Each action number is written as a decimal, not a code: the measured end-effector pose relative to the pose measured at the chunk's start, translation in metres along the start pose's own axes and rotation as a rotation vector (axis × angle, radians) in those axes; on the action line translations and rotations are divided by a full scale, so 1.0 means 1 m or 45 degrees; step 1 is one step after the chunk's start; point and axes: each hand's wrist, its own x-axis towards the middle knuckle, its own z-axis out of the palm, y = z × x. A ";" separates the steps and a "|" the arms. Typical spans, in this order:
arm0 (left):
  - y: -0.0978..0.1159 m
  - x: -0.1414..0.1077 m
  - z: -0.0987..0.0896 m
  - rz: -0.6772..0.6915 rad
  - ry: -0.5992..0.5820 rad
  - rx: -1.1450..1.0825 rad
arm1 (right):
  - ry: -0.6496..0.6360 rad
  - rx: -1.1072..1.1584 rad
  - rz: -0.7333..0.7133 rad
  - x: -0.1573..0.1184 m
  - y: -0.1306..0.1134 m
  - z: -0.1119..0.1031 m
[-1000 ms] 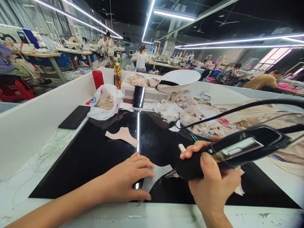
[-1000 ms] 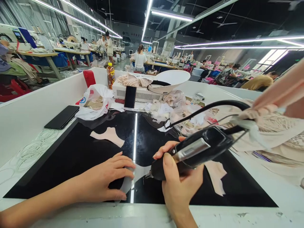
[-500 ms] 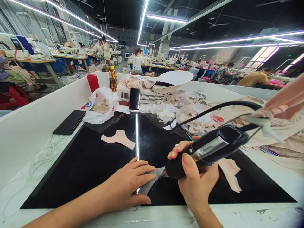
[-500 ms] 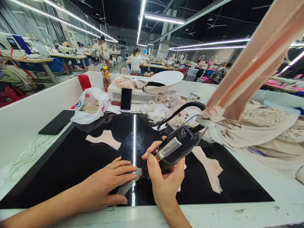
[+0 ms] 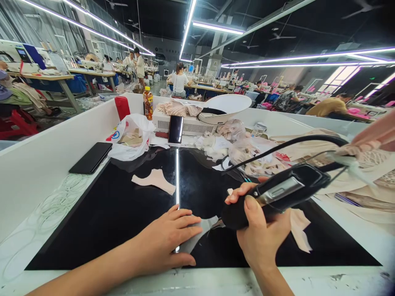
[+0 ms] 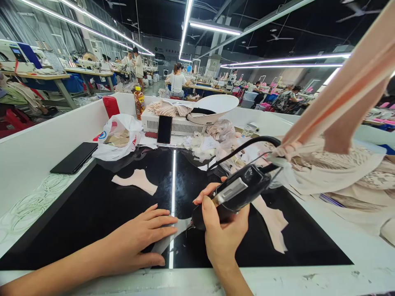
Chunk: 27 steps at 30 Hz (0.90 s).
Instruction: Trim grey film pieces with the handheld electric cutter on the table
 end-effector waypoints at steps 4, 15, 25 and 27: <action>0.001 0.001 -0.001 0.005 0.011 -0.032 | 0.011 -0.025 0.014 -0.001 0.000 0.001; 0.000 0.001 -0.001 -0.019 -0.014 -0.017 | -0.004 -0.019 0.013 0.000 0.000 0.001; 0.000 -0.002 0.000 -0.029 -0.038 -0.021 | 0.106 -0.020 -0.063 0.015 0.002 -0.006; 0.000 -0.001 0.000 -0.030 -0.044 -0.005 | 0.099 -0.031 -0.064 0.014 0.004 -0.007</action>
